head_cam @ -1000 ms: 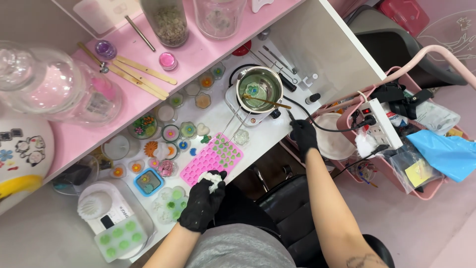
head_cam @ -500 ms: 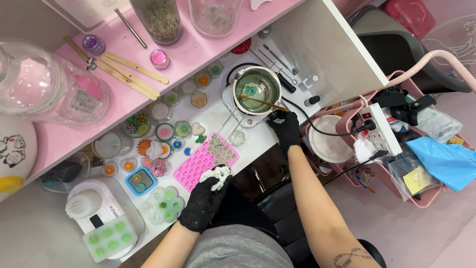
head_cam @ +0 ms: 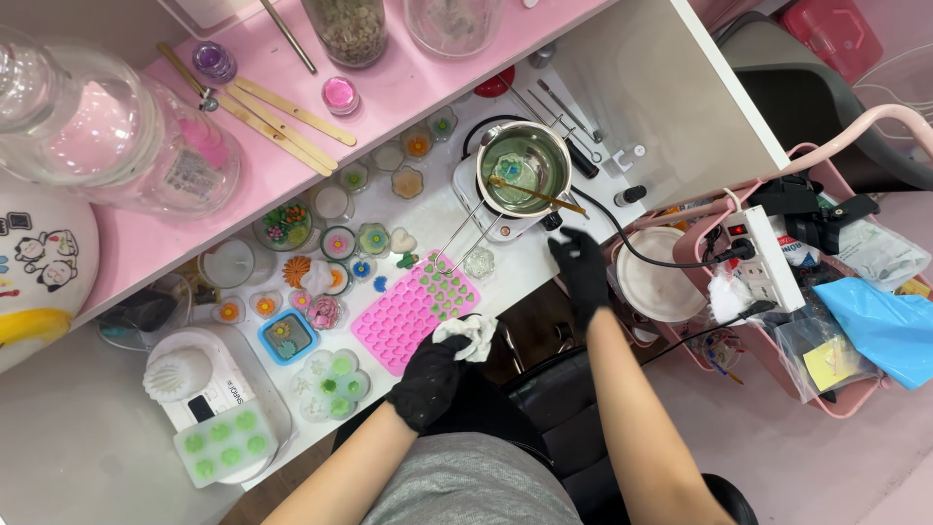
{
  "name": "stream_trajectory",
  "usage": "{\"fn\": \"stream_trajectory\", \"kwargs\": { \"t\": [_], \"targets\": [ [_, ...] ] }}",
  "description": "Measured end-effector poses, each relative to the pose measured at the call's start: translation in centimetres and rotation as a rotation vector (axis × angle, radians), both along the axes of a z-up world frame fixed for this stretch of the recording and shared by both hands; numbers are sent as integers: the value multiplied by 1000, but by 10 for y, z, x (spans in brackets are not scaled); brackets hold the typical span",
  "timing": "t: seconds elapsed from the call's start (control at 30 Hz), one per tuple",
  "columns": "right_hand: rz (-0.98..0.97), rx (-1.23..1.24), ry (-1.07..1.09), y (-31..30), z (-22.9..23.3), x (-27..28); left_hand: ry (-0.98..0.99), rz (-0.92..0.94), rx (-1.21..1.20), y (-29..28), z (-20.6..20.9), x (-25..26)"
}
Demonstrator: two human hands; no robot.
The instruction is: The recorder is melting wax in a small pot, stirring it with a tool, and then pouring or placing decorative wax elements into molds or jars.
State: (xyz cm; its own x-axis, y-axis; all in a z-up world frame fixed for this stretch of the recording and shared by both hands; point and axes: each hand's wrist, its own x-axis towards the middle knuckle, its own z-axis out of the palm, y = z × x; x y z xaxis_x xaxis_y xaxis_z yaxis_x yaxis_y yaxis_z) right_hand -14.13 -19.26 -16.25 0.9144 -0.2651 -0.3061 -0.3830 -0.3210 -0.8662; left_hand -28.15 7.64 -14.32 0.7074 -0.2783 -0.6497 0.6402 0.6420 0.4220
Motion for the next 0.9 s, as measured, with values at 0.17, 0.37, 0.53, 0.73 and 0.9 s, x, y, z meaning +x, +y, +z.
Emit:
{"fn": "stream_trajectory", "kwargs": {
  "t": [0.17, 0.37, 0.53, 0.73, 0.9],
  "targets": [
    [268, 408, 55, 54, 76, -82, -157, -29, 80, -20, -21, 12],
    [301, 623, 214, 71, 64, -113, -300, -178, 615, -28, -49, 19],
    [122, 609, 253, 39, 49, -118, -506, -250, 764, -18, -36, 56],
    [90, 458, 125, 7, 65, -135, -821, -142, 1321, -18, -19, 94],
    [-56, 409, 187, 9, 104, -149, -779, -328, 1573, -27, -2, 116]
  ]
}}
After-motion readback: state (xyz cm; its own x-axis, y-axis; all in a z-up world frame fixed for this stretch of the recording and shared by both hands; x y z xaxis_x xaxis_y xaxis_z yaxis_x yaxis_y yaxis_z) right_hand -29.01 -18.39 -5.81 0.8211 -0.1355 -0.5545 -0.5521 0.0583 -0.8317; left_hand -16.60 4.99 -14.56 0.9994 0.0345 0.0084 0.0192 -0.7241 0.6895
